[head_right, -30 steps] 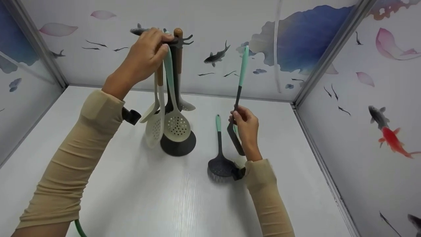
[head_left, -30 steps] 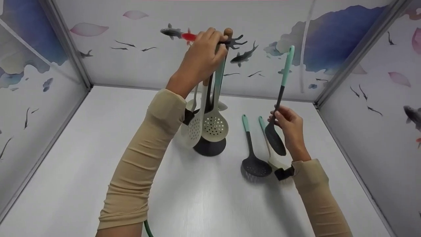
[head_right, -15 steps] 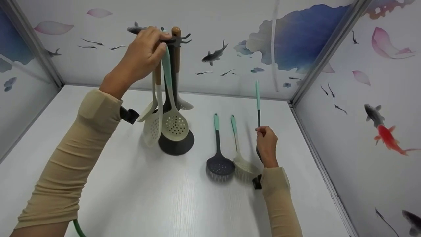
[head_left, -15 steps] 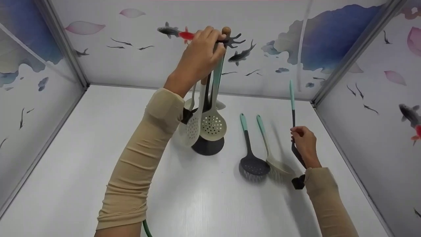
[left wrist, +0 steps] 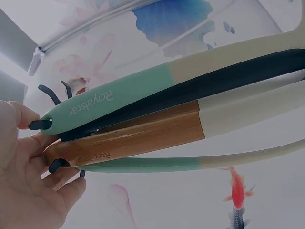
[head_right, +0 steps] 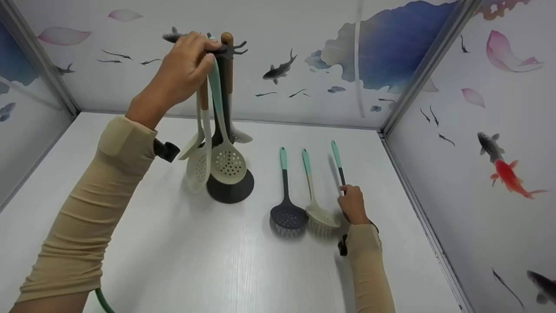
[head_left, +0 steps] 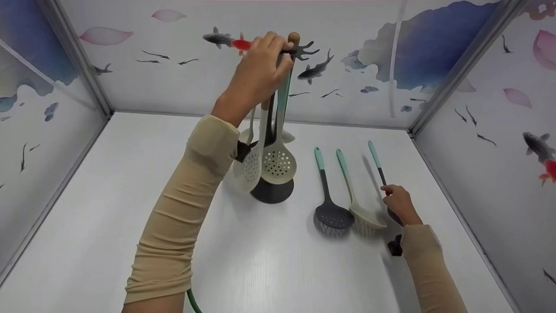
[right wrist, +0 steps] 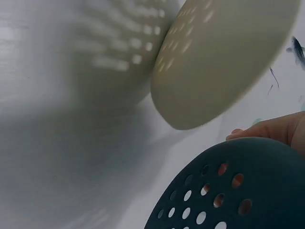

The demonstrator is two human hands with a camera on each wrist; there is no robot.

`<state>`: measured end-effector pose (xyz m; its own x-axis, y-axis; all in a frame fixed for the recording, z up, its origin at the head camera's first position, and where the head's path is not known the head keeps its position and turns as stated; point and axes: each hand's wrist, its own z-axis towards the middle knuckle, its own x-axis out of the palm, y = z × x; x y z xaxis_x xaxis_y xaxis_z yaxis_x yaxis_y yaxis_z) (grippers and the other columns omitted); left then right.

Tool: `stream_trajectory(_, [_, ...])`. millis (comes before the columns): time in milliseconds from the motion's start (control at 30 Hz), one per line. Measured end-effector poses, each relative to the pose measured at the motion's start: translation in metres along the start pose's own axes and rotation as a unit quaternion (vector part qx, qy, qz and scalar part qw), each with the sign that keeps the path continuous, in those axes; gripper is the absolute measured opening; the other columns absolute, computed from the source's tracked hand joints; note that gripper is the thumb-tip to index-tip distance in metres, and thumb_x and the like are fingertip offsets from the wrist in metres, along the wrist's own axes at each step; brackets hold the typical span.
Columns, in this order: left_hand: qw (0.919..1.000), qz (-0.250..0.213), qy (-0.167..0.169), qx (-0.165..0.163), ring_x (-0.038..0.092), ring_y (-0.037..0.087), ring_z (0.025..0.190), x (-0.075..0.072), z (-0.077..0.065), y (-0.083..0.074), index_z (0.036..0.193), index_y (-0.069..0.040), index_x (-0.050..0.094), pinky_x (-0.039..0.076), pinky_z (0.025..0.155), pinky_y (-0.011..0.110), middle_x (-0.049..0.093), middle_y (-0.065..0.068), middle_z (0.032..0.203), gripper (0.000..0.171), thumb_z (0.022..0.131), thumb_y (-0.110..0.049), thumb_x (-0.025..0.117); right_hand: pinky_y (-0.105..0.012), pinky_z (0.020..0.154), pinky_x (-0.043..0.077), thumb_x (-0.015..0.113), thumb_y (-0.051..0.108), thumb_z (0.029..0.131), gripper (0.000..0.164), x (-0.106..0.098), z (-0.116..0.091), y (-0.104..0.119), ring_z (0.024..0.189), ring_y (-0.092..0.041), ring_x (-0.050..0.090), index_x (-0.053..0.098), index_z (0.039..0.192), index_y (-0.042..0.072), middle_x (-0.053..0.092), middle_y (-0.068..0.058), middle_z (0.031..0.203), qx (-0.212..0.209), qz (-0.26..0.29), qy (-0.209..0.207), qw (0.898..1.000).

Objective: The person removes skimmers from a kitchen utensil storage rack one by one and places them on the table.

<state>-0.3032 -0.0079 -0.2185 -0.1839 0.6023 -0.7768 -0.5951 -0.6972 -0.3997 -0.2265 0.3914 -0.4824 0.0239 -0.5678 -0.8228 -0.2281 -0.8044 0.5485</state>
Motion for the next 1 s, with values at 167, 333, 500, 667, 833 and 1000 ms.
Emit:
stream_trajectory(167, [1.0000,0.002,0.000,0.001,0.038,0.017,0.124,-0.001,0.002,0.000,0.126,-0.011,0.049,0.034,0.105,0.027,0.047,0.003,0.127,0.037,0.097,-0.027,0.031,-0.055,0.095,0.038,0.043,-0.003,0.083,0.047,0.005,0.005,-0.004,0.111,-0.044,0.044,0.041,0.129,-0.017,0.043,-0.039,0.124,0.005,-0.017,0.037,0.999])
stream_trajectory(333, [1.0000,0.007,-0.005,0.002,0.038,0.018,0.123,0.000,0.002,0.001,0.124,-0.010,0.049,0.034,0.105,0.027,0.047,0.004,0.126,0.036,0.097,-0.026,0.030,-0.056,0.099,0.036,0.042,0.010,0.092,0.047,0.012,0.011,-0.006,0.116,-0.047,0.042,0.038,0.132,-0.016,0.038,-0.040,0.128,0.009,-0.031,0.066,0.997])
stream_trajectory(500, [1.0000,0.006,-0.003,0.001,0.038,0.017,0.124,0.001,0.002,0.002,0.125,-0.011,0.048,0.034,0.105,0.027,0.047,0.003,0.127,0.036,0.097,-0.026,0.030,-0.054,0.102,0.034,0.039,0.011,0.089,0.051,0.016,0.015,-0.006,0.113,-0.043,0.044,0.036,0.133,-0.016,0.038,-0.038,0.133,0.013,-0.051,0.096,0.994])
stream_trajectory(667, [1.0000,0.006,-0.005,-0.002,0.038,0.017,0.124,0.001,0.002,0.001,0.126,-0.011,0.048,0.034,0.104,0.026,0.047,0.003,0.127,0.036,0.097,-0.026,0.031,-0.048,0.091,0.041,0.039,0.012,0.089,0.046,0.014,0.015,0.002,0.097,-0.036,0.046,0.044,0.127,-0.014,0.048,-0.034,0.118,0.005,-0.053,0.099,0.994])
stream_trajectory(833, [0.9999,0.008,-0.004,-0.006,0.038,0.017,0.124,0.000,0.003,0.001,0.125,-0.011,0.048,0.034,0.104,0.027,0.046,0.003,0.128,0.036,0.097,-0.026,0.030,-0.055,0.103,0.032,0.041,0.014,0.091,0.052,0.005,0.011,0.028,0.121,-0.047,0.037,0.035,0.136,-0.012,0.032,-0.040,0.132,-0.009,-0.036,0.099,0.994])
stream_trajectory(1000, [1.0000,0.005,0.000,-0.007,0.037,0.016,0.124,0.002,0.003,0.000,0.126,-0.011,0.048,0.035,0.104,0.027,0.046,0.003,0.128,0.036,0.097,-0.026,0.030,-0.057,0.105,0.027,0.041,0.012,0.096,0.050,0.000,0.001,0.073,0.130,-0.049,0.027,0.030,0.140,-0.009,0.027,-0.035,0.141,-0.097,0.002,0.056,0.994])
